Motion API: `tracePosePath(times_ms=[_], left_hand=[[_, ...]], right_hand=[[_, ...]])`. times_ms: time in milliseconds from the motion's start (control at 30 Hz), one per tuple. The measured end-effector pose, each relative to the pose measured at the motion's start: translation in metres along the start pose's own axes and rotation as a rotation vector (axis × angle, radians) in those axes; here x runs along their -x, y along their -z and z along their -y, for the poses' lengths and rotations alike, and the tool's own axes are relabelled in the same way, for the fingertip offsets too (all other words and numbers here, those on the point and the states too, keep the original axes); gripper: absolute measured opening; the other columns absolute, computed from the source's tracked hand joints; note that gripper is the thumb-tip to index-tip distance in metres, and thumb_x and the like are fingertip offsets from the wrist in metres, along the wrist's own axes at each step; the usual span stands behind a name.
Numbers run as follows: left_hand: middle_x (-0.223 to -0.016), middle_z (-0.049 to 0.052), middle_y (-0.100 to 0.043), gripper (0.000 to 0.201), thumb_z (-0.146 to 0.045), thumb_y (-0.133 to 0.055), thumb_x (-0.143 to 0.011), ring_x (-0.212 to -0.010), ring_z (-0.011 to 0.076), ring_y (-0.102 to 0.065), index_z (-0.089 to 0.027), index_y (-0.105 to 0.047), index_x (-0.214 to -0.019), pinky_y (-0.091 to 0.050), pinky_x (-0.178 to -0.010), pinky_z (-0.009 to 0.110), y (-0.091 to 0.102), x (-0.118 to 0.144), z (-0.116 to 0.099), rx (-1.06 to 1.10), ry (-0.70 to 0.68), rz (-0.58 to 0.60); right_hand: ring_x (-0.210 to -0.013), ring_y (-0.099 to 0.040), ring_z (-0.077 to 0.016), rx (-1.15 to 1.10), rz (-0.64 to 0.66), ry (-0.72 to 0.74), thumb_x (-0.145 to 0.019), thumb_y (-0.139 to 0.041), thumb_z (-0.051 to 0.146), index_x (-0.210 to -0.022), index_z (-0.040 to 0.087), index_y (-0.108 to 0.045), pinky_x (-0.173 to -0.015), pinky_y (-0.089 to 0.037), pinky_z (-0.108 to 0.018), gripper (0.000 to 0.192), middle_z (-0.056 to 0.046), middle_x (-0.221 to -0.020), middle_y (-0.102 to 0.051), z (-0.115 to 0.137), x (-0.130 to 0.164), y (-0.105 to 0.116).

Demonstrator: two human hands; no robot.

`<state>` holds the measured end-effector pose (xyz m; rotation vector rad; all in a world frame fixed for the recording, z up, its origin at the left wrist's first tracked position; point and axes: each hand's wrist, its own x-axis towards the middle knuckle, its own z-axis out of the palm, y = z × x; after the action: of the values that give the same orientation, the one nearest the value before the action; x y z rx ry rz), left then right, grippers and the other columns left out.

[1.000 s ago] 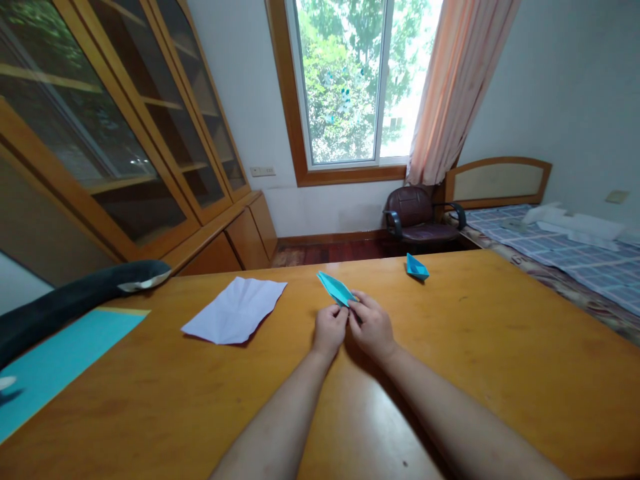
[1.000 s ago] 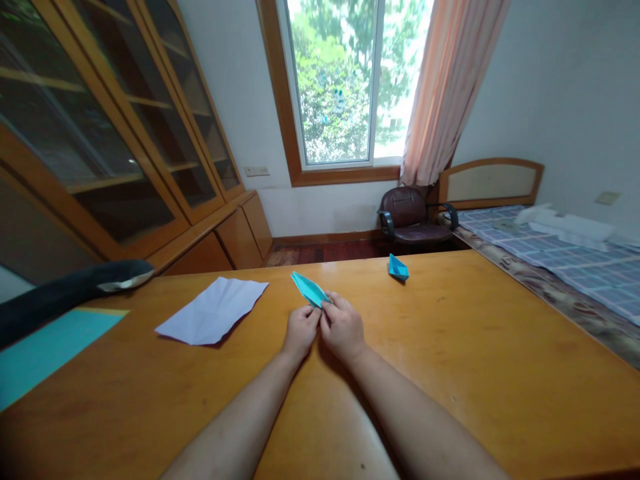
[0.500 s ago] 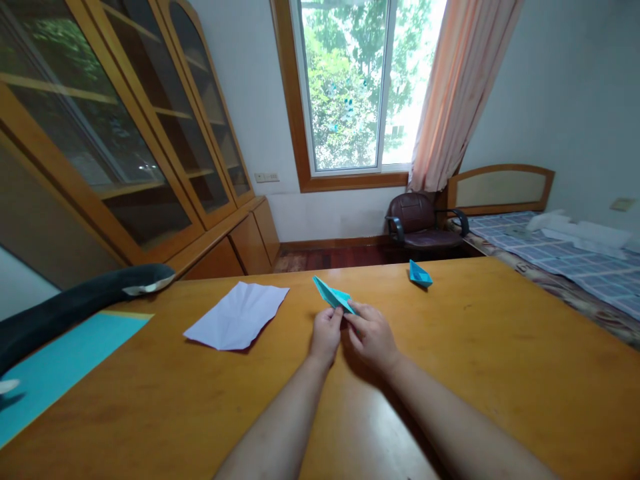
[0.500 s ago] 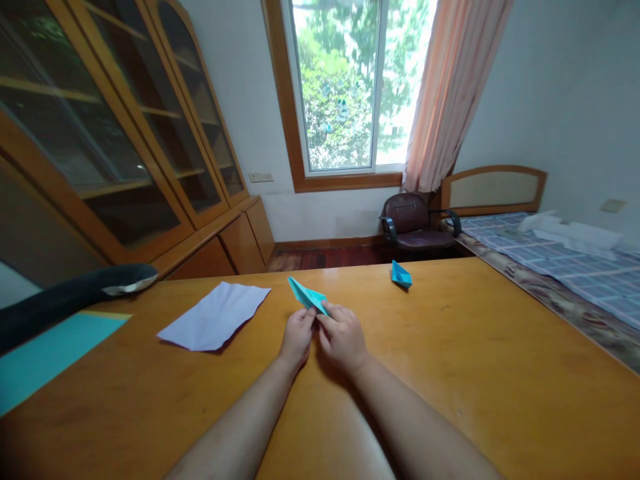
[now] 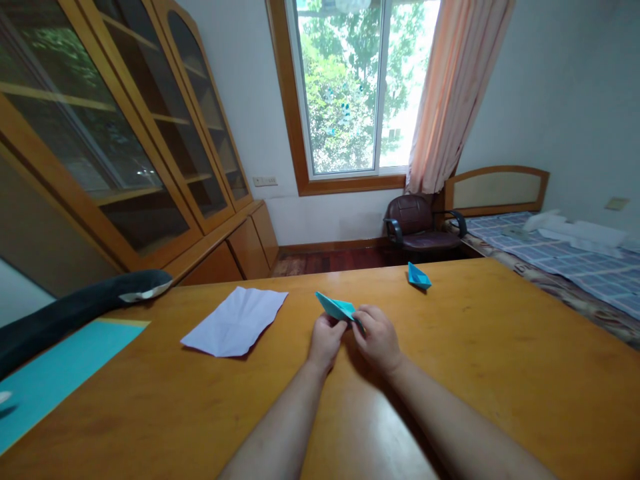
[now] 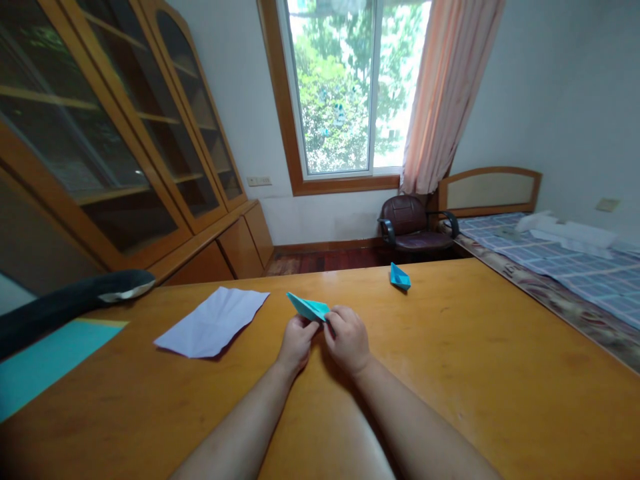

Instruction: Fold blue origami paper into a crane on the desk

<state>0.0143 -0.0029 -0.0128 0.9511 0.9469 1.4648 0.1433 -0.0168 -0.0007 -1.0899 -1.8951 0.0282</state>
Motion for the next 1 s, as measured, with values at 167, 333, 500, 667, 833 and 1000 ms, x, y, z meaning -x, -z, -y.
tracePosePath(times_ms=[167,333,500,667,833,1000], left_hand=[[-0.081,0.005,-0.072,0.020,-0.020,-0.073,-0.063,-0.077,0.0181,-0.064,-0.012,-0.067,-0.081,-0.049,-0.077,0.028,-0.001,0.002,-0.002,-0.022,-0.010,0.035],[-0.083,0.006,-0.072,0.026,-0.022,-0.076,-0.061,-0.078,0.0177,-0.064,-0.012,-0.066,-0.083,-0.049,-0.079,0.029,0.000,0.001,0.000,0.007,-0.019,0.025],[-0.082,0.005,-0.072,0.030,-0.023,-0.079,-0.059,-0.075,0.0159,-0.065,-0.013,-0.065,-0.084,-0.051,-0.075,0.028,-0.003,0.003,-0.001,0.105,-0.004,0.018],[-0.087,0.006,-0.072,0.033,-0.026,-0.079,-0.061,-0.078,0.0169,-0.067,-0.014,-0.062,-0.086,-0.053,-0.078,0.031,-0.007,0.006,-0.007,0.219,0.002,0.002],[-0.084,0.006,-0.073,0.034,-0.020,-0.080,-0.058,-0.078,0.0183,-0.067,-0.013,-0.066,-0.088,-0.053,-0.077,0.031,-0.011,0.008,-0.013,0.253,-0.011,0.034],[-0.082,0.004,-0.073,0.035,-0.014,-0.079,-0.056,-0.072,0.0153,-0.067,-0.015,-0.067,-0.089,-0.053,-0.070,0.027,-0.006,0.002,-0.015,0.368,0.001,-0.065]], right_hand=[[-0.083,-0.060,-0.0206,-0.036,0.025,-0.019,-0.086,-0.048,0.015,-0.089,0.020,-0.065,-0.078,-0.048,-0.032,0.017,-0.008,-0.087,-0.066,-0.001,0.001,-0.002],[-0.080,-0.061,-0.0199,-0.062,0.026,-0.009,-0.086,-0.047,0.014,-0.091,0.019,-0.064,-0.075,-0.048,-0.031,0.018,-0.007,-0.085,-0.067,-0.003,0.002,-0.006],[-0.080,-0.062,-0.0193,-0.135,-0.013,-0.001,-0.087,-0.048,0.015,-0.093,0.018,-0.063,-0.075,-0.050,-0.031,0.017,-0.007,-0.085,-0.068,-0.004,0.000,-0.006],[-0.080,-0.061,-0.0190,-0.159,-0.079,0.017,-0.087,-0.052,0.017,-0.094,0.020,-0.063,-0.075,-0.051,-0.031,0.013,-0.006,-0.086,-0.067,-0.003,-0.002,-0.002],[-0.084,-0.057,-0.0196,-0.112,-0.143,0.058,-0.086,-0.054,0.018,-0.088,0.020,-0.065,-0.076,-0.051,-0.032,0.012,-0.008,-0.089,-0.059,0.000,-0.005,0.003],[-0.099,-0.054,-0.0235,-0.063,-0.169,0.053,-0.083,-0.059,0.022,-0.104,0.020,-0.061,-0.087,-0.049,-0.039,0.021,-0.011,-0.106,-0.056,-0.004,-0.004,0.001]])
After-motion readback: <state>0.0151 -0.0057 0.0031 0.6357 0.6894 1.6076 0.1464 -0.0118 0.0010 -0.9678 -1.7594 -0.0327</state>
